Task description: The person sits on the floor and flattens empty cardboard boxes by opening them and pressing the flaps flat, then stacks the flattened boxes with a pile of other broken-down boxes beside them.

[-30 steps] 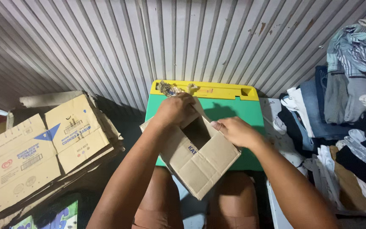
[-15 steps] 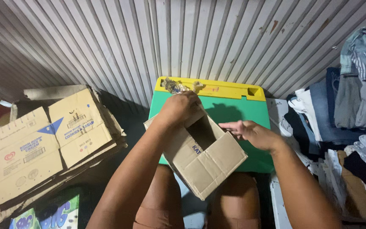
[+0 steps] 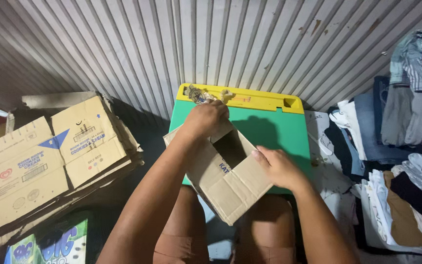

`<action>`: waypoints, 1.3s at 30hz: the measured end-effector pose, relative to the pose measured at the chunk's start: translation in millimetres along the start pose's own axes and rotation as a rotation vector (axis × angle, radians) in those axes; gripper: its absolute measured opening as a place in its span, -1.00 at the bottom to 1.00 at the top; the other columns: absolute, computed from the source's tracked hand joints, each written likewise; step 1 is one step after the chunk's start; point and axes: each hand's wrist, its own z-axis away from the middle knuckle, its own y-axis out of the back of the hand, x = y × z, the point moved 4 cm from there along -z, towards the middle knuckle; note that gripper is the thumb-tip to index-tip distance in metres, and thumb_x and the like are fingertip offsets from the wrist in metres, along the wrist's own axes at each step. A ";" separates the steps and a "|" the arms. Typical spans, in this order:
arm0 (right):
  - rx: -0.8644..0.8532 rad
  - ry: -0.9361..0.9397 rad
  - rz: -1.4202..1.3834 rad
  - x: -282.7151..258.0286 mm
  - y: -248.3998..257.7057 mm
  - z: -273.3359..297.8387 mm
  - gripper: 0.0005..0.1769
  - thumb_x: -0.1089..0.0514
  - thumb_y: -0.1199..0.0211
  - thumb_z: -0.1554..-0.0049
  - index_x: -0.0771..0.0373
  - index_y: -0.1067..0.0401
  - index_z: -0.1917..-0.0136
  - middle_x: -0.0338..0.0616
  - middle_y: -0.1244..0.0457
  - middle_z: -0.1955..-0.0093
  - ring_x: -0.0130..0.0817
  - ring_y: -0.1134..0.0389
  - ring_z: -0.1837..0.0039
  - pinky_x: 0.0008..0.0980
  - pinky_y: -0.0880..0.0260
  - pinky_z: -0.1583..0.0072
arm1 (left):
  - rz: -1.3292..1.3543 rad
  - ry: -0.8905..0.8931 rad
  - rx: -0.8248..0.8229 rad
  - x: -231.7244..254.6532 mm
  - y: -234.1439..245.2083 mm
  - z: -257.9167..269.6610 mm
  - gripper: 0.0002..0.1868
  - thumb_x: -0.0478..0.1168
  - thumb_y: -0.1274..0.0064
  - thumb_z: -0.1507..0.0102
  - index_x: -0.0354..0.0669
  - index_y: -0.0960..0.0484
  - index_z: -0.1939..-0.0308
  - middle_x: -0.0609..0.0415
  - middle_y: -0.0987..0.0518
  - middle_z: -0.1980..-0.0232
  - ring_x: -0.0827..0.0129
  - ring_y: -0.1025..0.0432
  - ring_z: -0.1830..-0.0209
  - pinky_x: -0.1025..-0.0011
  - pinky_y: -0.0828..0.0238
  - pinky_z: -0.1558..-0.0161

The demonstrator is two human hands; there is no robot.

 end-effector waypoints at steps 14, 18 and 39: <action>0.124 0.036 -0.059 9.8 -9.9 2.6 -0.44 -0.14 -0.07 -0.28 0.39 -0.45 -0.24 0.26 -0.38 -0.11 0.14 -0.43 -0.19 -0.09 -0.41 -0.22 | 0.542 0.430 0.343 -26.5 66.1 12.4 -0.71 -0.06 -0.05 -0.39 -0.24 -0.55 0.02 -0.07 -0.62 0.20 0.26 -0.54 0.18 0.30 -0.46 0.10; 0.151 0.039 -0.025 7.3 -7.2 7.2 -0.48 -0.10 -0.08 -0.30 0.38 -0.47 -0.24 0.30 -0.36 -0.10 0.22 -0.38 -0.19 -0.02 -0.37 -0.21 | 0.365 0.421 0.262 -7.7 95.8 60.7 -0.71 -0.09 -0.12 -0.39 -0.25 -0.56 -0.02 -0.10 -0.59 0.11 0.19 -0.48 0.09 0.27 -0.43 0.05; 0.252 -0.004 -0.140 -25.8 10.3 76.3 -0.35 -0.19 -0.10 -0.30 0.40 -0.35 -0.37 0.33 -0.34 -0.19 0.15 -0.41 -0.27 -0.12 -0.39 -0.26 | 0.544 0.287 0.334 148.0 29.9 210.0 0.29 -0.10 -0.40 -0.07 -0.38 0.23 -0.60 -0.35 0.07 -0.66 -0.13 0.13 -0.69 0.03 0.17 -0.60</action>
